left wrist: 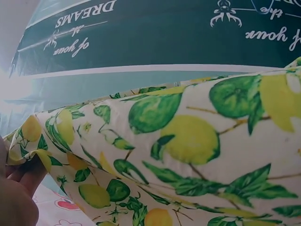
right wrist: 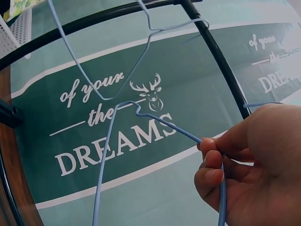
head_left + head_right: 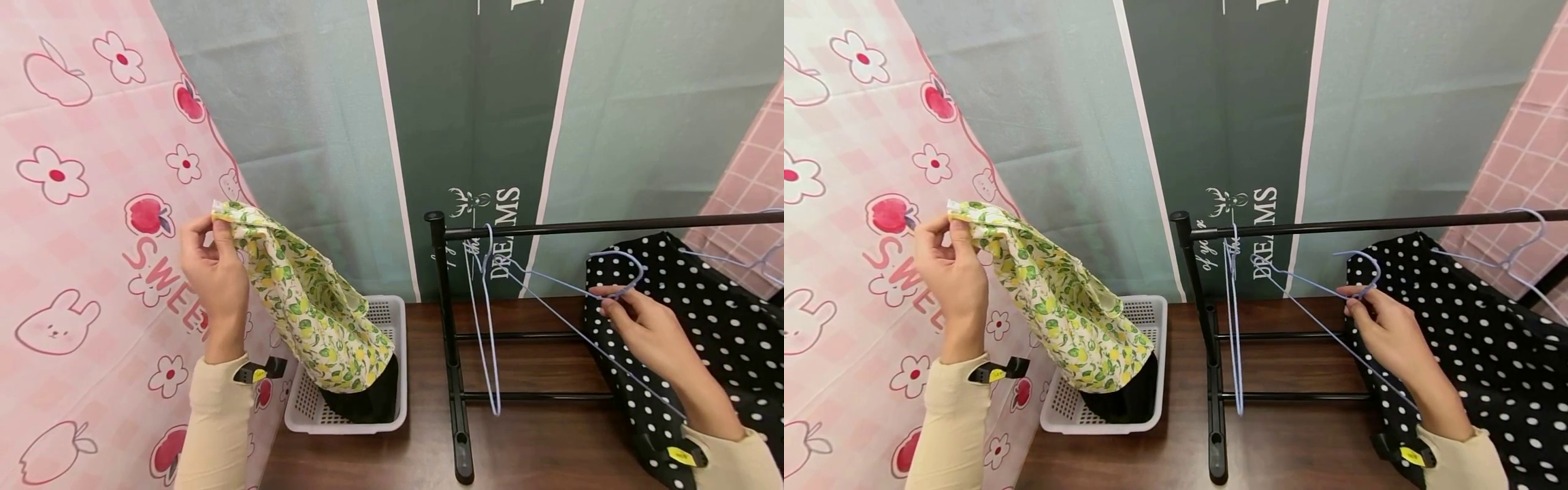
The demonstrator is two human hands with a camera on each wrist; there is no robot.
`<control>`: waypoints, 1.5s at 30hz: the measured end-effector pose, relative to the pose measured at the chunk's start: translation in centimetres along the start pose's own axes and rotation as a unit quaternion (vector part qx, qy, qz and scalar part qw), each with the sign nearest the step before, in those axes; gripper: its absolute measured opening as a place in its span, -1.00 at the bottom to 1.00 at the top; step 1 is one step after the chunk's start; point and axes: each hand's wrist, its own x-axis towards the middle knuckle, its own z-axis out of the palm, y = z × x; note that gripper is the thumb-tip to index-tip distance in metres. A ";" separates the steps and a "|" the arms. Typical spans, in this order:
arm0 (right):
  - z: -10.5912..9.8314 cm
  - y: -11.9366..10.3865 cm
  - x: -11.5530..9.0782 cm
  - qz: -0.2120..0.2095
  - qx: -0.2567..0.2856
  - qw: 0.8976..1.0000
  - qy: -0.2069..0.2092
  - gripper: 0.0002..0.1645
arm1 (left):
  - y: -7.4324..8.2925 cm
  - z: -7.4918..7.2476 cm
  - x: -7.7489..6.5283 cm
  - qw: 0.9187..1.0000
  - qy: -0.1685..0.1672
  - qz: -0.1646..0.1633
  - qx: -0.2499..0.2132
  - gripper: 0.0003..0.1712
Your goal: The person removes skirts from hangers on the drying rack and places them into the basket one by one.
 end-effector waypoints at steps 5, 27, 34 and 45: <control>0.4 -0.2 0.1 -0.011 0.003 1.000 0.016 -0.73 | -0.9 0.2 -0.8 1.000 -0.021 0.000 0.015 -0.88; 1.5 -1.5 0.6 -0.030 0.051 0.997 0.047 -0.80 | -3.7 0.3 -4.5 0.991 -0.122 -0.034 0.051 -0.73; 1.7 -1.8 0.9 -0.036 0.065 0.996 0.058 -0.85 | -4.6 0.1 -5.8 0.985 -0.149 -0.062 0.062 -0.73; 1.4 -2.9 1.5 -0.035 0.070 0.993 0.086 -0.88 | -5.4 0.4 -8.5 0.974 -0.177 -0.113 0.085 -0.79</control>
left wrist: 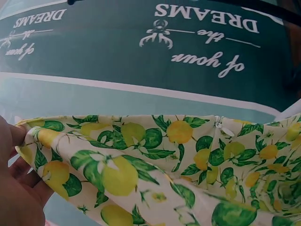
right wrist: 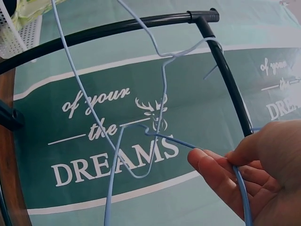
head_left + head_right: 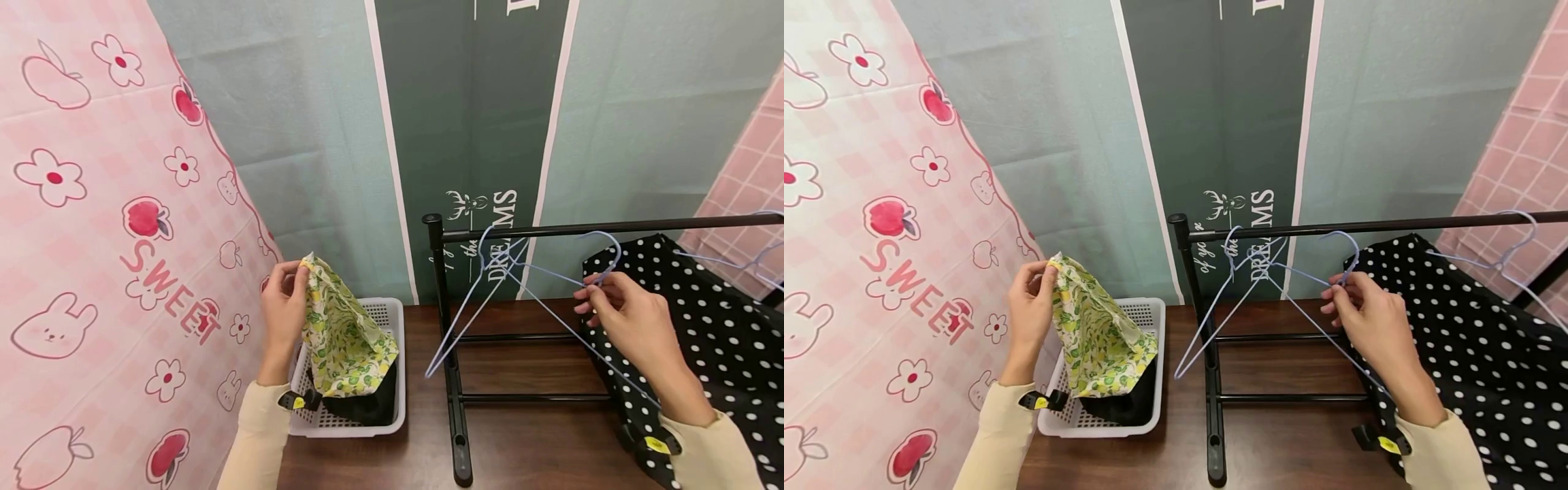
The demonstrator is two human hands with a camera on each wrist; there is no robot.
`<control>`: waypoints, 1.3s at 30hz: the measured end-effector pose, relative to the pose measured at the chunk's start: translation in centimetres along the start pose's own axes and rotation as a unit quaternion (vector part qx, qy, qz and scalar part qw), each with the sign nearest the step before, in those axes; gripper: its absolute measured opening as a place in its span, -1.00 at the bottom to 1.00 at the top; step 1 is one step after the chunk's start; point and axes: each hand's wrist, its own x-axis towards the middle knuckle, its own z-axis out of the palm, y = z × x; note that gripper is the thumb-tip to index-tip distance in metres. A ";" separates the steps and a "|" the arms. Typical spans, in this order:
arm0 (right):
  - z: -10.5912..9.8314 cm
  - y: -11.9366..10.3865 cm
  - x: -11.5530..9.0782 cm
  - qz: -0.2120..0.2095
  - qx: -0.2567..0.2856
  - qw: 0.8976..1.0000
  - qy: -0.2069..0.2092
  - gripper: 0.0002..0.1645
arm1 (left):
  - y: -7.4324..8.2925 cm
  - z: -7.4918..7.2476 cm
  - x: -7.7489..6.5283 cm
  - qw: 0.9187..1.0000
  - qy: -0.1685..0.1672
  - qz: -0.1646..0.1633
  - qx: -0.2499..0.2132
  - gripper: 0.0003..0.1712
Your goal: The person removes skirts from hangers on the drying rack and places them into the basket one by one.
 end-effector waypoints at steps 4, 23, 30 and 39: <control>-0.1 -0.5 0.3 0.001 -0.020 1.000 0.009 -0.88 | 0.7 0.5 -1.3 1.000 -0.024 -0.018 0.010 -0.78; -0.5 -1.3 1.1 -0.012 -0.043 0.999 0.019 -0.85 | -4.6 2.5 -5.0 0.995 -0.100 -0.022 0.021 -0.79; -0.7 -1.5 1.6 -0.002 -0.049 0.998 0.026 -0.81 | -5.1 3.0 -6.2 0.990 -0.122 -0.058 0.032 -0.78; -0.9 -1.2 1.8 0.016 -0.071 0.997 0.021 -0.78 | -6.8 3.8 -7.7 0.988 -0.135 -0.064 0.043 -0.79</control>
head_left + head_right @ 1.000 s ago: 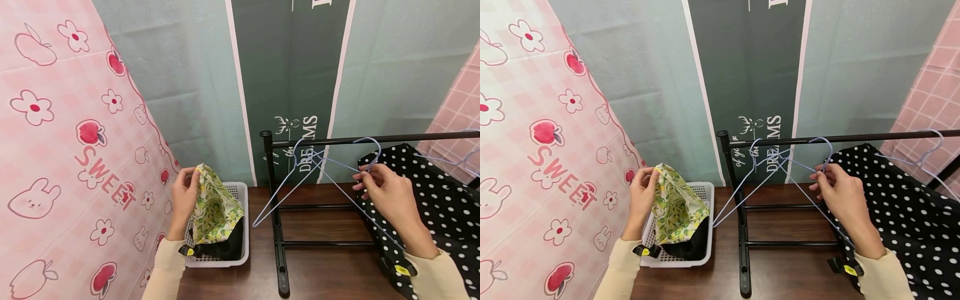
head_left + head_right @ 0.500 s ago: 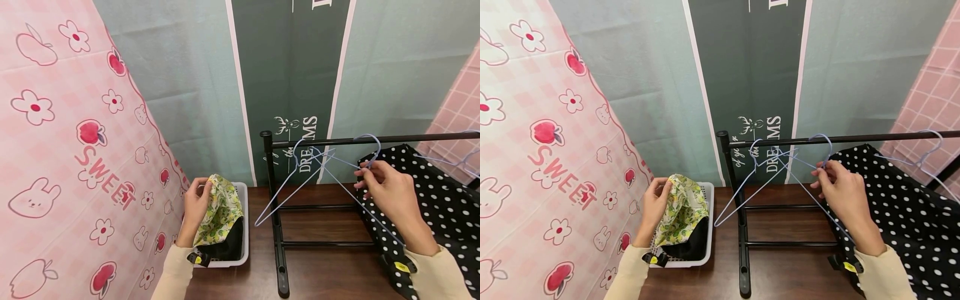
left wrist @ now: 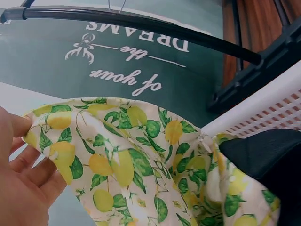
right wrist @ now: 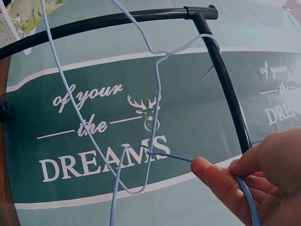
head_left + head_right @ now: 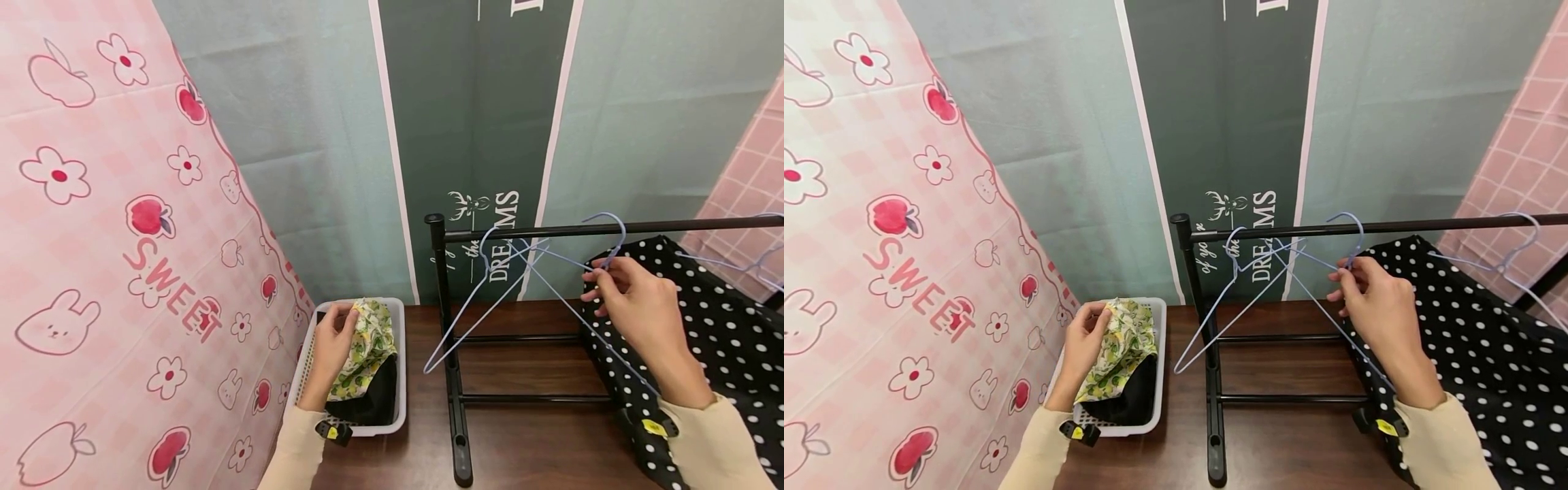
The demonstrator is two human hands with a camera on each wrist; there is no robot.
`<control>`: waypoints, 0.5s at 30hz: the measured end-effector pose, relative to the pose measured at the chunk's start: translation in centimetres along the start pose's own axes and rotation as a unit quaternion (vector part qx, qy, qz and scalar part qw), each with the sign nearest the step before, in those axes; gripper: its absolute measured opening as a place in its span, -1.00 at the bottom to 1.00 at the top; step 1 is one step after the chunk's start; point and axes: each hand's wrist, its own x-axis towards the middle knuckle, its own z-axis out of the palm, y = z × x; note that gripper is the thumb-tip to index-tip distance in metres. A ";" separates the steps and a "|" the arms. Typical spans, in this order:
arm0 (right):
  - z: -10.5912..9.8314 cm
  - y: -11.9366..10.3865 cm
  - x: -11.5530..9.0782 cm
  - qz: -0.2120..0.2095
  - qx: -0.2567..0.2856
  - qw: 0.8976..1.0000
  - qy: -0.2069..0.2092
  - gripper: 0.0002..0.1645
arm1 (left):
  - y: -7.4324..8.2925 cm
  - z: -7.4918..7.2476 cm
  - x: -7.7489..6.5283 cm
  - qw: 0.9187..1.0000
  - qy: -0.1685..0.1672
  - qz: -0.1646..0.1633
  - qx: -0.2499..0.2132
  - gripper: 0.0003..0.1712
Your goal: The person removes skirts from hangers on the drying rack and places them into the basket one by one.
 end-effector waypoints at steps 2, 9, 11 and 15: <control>0.1 0.2 0.1 0.001 -0.002 1.000 -0.002 -0.78 | -0.3 0.2 -0.2 1.000 -0.003 -0.008 0.001 -0.80; 0.5 1.1 0.3 0.000 -0.013 1.000 -0.015 -0.78 | -0.8 0.7 -1.0 1.000 -0.015 -0.026 0.003 -0.82; 0.6 1.3 0.3 0.004 -0.016 1.000 -0.019 -0.77 | -0.8 0.8 -1.2 0.999 -0.023 -0.027 -0.003 -0.82; 0.9 1.7 0.4 0.016 -0.016 0.999 -0.031 -0.76 | -1.2 1.3 -1.5 0.999 -0.031 -0.031 -0.009 -0.83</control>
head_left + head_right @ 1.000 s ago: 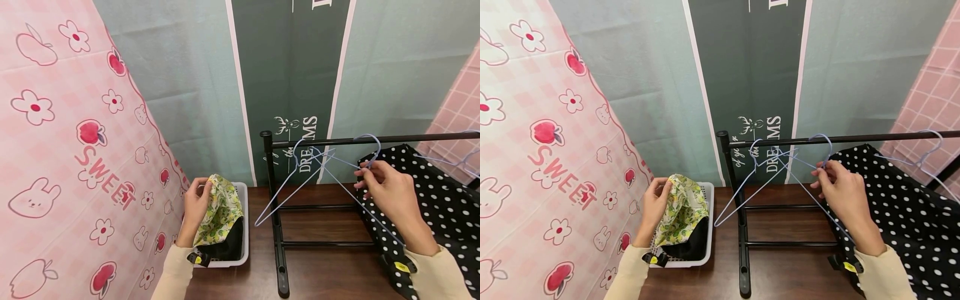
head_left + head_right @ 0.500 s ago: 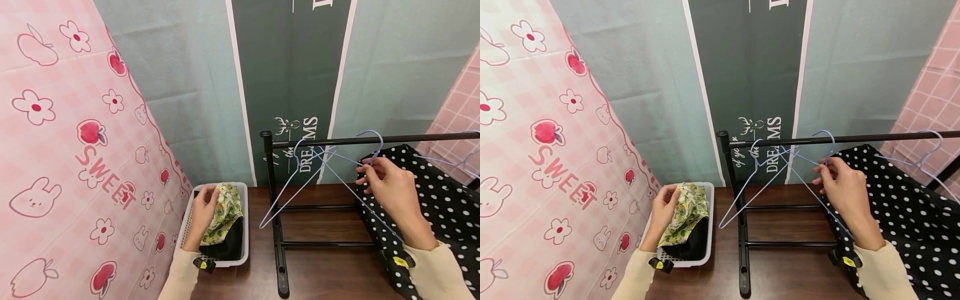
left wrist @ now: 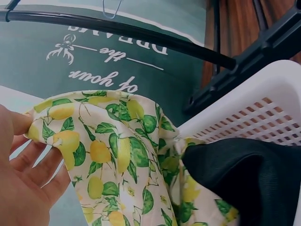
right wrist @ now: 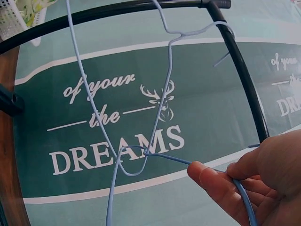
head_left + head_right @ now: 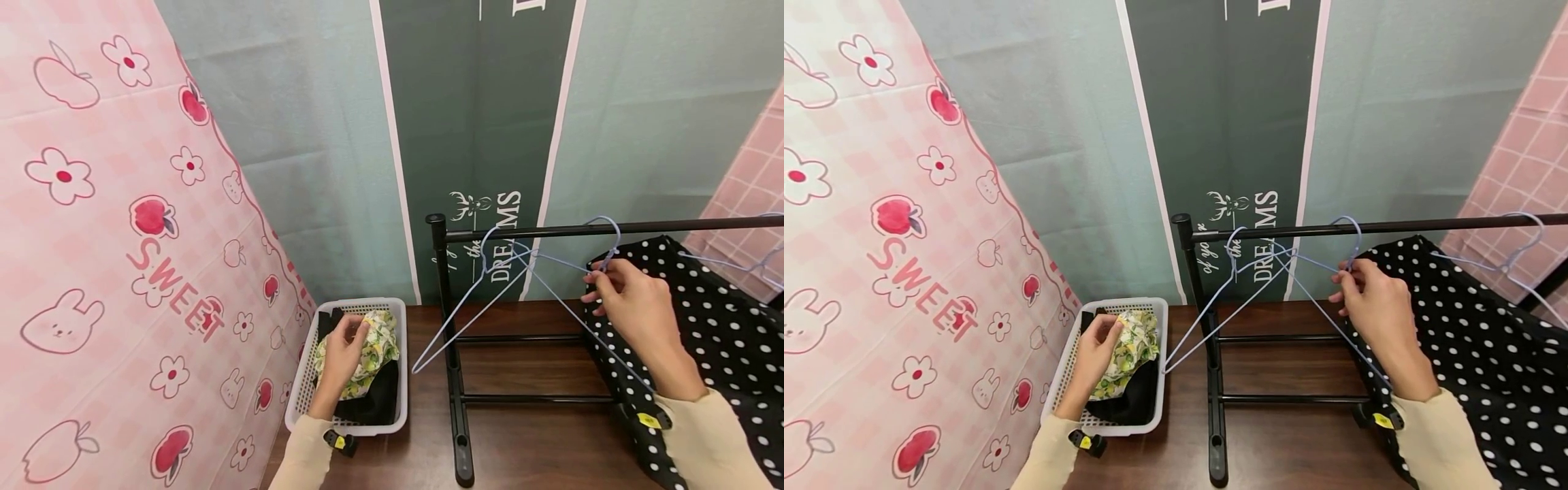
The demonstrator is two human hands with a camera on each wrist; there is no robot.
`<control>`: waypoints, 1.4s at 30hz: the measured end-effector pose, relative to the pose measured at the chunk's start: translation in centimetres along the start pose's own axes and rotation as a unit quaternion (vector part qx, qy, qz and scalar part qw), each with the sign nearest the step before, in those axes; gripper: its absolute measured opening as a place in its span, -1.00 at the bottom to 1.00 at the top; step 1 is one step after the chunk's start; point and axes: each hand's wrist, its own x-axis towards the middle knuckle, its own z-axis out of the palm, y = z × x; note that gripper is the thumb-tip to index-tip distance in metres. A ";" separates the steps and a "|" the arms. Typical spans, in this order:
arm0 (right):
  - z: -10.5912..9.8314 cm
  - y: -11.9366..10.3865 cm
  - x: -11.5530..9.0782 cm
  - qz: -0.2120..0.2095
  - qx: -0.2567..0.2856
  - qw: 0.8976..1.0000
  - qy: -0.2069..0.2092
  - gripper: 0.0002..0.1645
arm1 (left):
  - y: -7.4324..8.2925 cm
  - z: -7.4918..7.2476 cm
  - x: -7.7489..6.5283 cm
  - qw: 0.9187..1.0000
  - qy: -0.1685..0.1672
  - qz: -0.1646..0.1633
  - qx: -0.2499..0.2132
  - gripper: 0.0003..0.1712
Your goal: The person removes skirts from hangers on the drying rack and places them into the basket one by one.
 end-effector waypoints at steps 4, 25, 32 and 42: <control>0.2 0.4 0.0 0.008 -0.005 1.000 -0.008 -0.75 | -0.4 0.6 -0.3 1.000 -0.004 -0.014 0.002 -0.84; 0.6 1.2 -0.1 0.013 -0.013 1.000 -0.024 -0.76 | -2.5 3.1 -2.1 0.992 -0.117 -0.033 0.011 -0.83; 0.5 1.5 -0.1 0.018 -0.023 0.999 -0.029 -0.76 | -2.3 3.2 -2.1 0.986 -0.167 -0.021 0.013 -0.81; 0.5 1.9 -0.1 0.013 -0.052 0.998 -0.025 -0.72 | -1.0 3.6 -1.4 0.985 -0.161 -0.020 0.058 -0.83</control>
